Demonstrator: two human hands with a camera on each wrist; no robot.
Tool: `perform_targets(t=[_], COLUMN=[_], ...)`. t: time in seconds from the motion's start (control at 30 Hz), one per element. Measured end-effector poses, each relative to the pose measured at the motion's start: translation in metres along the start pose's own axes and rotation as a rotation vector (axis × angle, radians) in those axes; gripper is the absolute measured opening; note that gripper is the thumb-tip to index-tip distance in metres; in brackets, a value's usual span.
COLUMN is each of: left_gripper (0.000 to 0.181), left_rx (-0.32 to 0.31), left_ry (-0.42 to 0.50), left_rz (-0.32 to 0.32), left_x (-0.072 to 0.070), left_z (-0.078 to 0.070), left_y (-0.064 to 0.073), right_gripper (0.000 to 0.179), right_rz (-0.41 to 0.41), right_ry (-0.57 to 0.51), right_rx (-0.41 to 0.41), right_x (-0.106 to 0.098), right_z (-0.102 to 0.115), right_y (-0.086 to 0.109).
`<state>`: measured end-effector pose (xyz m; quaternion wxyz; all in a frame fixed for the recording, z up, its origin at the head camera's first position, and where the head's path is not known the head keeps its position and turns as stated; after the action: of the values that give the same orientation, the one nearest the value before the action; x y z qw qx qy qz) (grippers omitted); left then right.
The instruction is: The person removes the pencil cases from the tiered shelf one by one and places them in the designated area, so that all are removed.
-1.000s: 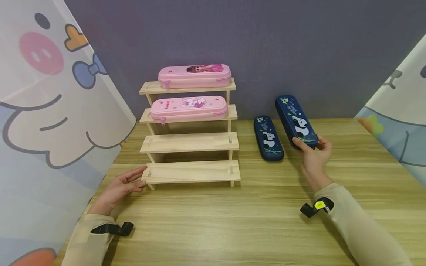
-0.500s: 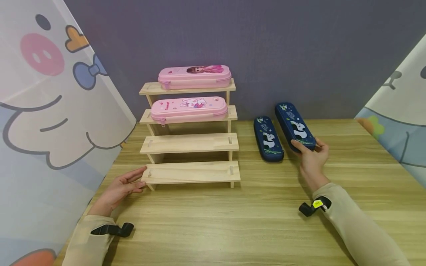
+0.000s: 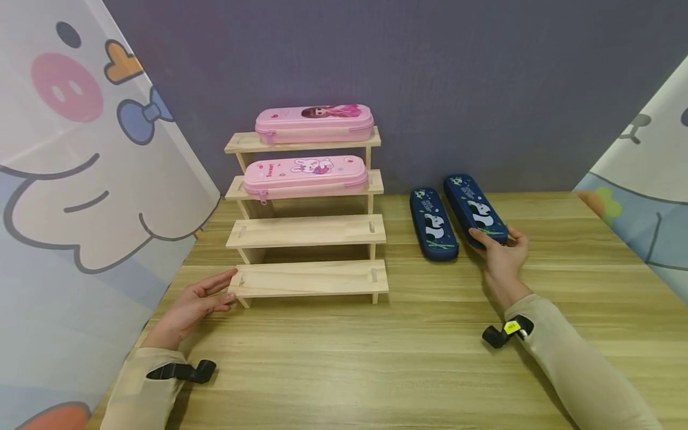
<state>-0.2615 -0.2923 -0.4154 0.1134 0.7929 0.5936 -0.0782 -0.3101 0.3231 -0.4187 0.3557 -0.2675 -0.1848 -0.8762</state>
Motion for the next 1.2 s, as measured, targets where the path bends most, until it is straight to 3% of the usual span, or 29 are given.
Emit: perform_targets(t=[0.27, 0.67, 0.8, 0.97, 1.07, 1.2], left_gripper=[0.054, 0.056, 0.055, 0.054, 0.054, 0.055], left_rx=[0.026, 0.006, 0.021, 0.021, 0.014, 0.012], left_ry=[0.027, 0.018, 0.027, 0.035, 0.033, 0.029], left_rz=[0.012, 0.014, 0.015, 0.013, 0.010, 0.011], left_x=[0.000, 0.001, 0.000, 0.000, 0.000, 0.000], left_z=[-0.002, -0.002, -0.002, -0.001, 0.000, -0.001], left_y=[0.000, -0.001, 0.000, 0.000, 0.000, 0.000], right_gripper=[0.076, 0.077, 0.081, 0.093, 0.097, 0.097], right_rz=[-0.002, 0.003, 0.011, 0.047, 0.128, 0.269], right_ry=[0.051, 0.116, 0.221, 0.433, 0.567, 0.663], right_rx=[0.025, 0.051, 0.061, 0.150, 0.194, 0.213], right_x=[-0.002, -0.004, -0.005, -0.003, 0.001, 0.007], right_z=[-0.002, -0.007, -0.008, -0.008, -0.007, -0.006], right_y=[-0.003, -0.008, -0.009, -0.009, -0.009, -0.008])
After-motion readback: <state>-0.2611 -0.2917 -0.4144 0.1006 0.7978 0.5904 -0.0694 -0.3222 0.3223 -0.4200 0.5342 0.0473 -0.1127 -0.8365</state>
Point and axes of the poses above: each hand's wrist, its own y-axis away from the middle knuckle, its own x-axis out of the palm, z = x × y, the point moved 9 cm from there along -y, towards the middle knuckle, and after that the axes turned 3 degrees about -y, right-handed, at the moved point
